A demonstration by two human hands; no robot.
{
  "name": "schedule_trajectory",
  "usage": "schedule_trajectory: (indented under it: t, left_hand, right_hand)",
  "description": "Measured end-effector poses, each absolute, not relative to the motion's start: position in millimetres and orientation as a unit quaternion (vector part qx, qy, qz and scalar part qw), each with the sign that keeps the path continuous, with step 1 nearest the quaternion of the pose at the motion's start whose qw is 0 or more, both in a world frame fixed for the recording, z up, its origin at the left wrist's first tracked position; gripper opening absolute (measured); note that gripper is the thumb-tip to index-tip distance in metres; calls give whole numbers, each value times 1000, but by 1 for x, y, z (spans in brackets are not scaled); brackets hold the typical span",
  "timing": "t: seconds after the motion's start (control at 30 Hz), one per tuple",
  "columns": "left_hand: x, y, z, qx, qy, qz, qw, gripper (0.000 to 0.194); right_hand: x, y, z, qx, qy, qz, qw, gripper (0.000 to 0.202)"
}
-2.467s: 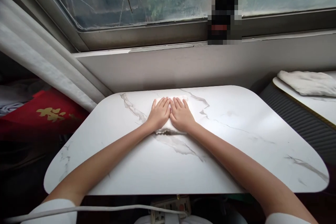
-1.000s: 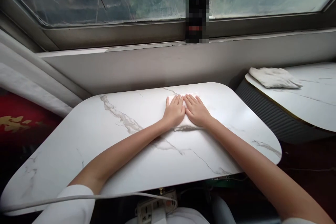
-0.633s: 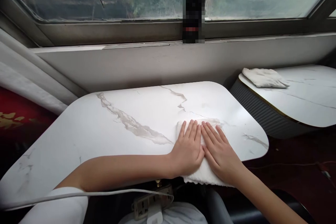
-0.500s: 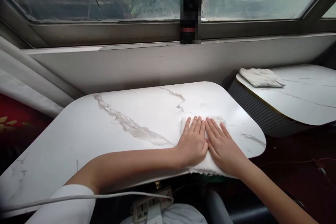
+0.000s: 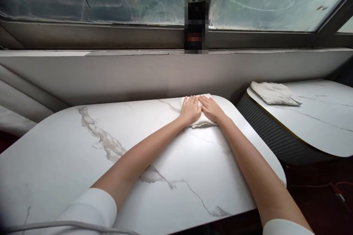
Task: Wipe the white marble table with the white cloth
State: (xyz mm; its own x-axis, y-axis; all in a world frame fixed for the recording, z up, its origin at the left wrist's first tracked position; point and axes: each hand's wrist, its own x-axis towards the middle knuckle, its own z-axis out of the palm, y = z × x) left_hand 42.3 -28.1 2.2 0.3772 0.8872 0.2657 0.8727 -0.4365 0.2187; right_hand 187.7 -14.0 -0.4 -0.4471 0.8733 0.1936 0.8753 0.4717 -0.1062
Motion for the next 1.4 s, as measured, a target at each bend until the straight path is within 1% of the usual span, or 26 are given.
schedule_trajectory:
  t: [0.2,0.4,0.53,0.7,0.87,1.0,1.1,1.2,1.4]
  left_hand:
    - [83,1,3,835,524,167,17,55]
    - [112,-13,3,844,506,175,23,55]
    - [122,-50,3,864,469,180,26,55]
    - [120,-131,5,889,424,169,31,58]
    - [90,-209,11,916,367,153,49,60]
    - [65,-234,14,926,345,147,48,60]
    - [58,-229,14,927,342,143,52,60]
    - [57,-206,13,924,352,140,51,59]
    - [53,-107,6,900,409,141,53,56]
  right_hand:
    - [232,15,-6,-530,-835,1,144,52]
    - [261,-10,-4,-547,-827,-22,132,53]
    - [274,-59,-4,-557,-820,-50,117,54]
    - [279,-154,-6,-550,-824,-70,118,55]
    - [248,-246,-1,-526,-833,-86,149,61]
    - [220,-278,2,-535,-825,-99,153,66]
    - [214,-273,-1,-543,-821,-101,146,65]
    - [216,-247,-6,-553,-817,-99,132,62]
    - [203,-133,-5,-587,-802,-74,84,56]
